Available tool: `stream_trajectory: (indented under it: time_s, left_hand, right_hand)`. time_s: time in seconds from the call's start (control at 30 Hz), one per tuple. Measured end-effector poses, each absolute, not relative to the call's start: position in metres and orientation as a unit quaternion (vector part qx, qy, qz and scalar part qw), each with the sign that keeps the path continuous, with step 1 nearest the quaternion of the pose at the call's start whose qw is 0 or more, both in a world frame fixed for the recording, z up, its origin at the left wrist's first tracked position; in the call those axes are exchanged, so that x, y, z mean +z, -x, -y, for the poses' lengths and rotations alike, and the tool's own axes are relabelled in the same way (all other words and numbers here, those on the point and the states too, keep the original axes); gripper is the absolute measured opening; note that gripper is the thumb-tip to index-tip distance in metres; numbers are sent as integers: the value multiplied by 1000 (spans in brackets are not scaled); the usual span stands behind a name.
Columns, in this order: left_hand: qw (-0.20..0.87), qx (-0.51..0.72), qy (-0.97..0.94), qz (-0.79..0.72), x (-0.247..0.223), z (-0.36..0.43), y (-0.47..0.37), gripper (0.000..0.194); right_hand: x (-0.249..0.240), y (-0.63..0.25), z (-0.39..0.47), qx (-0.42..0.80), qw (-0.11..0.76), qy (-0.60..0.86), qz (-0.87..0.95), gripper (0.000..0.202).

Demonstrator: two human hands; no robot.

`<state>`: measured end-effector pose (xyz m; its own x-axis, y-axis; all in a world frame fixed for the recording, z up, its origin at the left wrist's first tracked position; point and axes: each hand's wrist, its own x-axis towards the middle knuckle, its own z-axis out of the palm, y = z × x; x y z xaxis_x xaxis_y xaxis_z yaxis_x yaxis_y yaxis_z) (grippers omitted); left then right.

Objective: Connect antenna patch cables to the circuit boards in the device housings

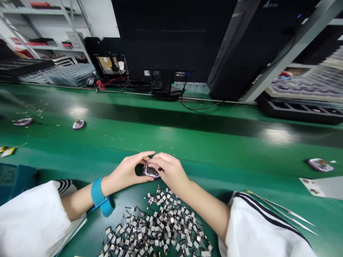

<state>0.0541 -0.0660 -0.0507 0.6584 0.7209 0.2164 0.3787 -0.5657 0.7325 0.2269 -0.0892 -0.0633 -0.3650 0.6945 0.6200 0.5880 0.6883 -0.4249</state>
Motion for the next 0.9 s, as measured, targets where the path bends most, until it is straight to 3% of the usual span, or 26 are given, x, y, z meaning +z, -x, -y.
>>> stream_trajectory:
  time_s: [0.3,0.73,0.9]
  left_hand:
    - [290,284,-857,-318,-54,66,-52,59]
    - [247,271,-874,-318,-55,67,-54,56]
    - [162,286,-894,-306,-51,73,-55,53]
  right_hand:
    - [-58,-227,93,-44,317,423,848,14]
    - [-49,-223,97,-95,270,460,840,14]
    - [-42,-219,105,-197,236,425,851,18]
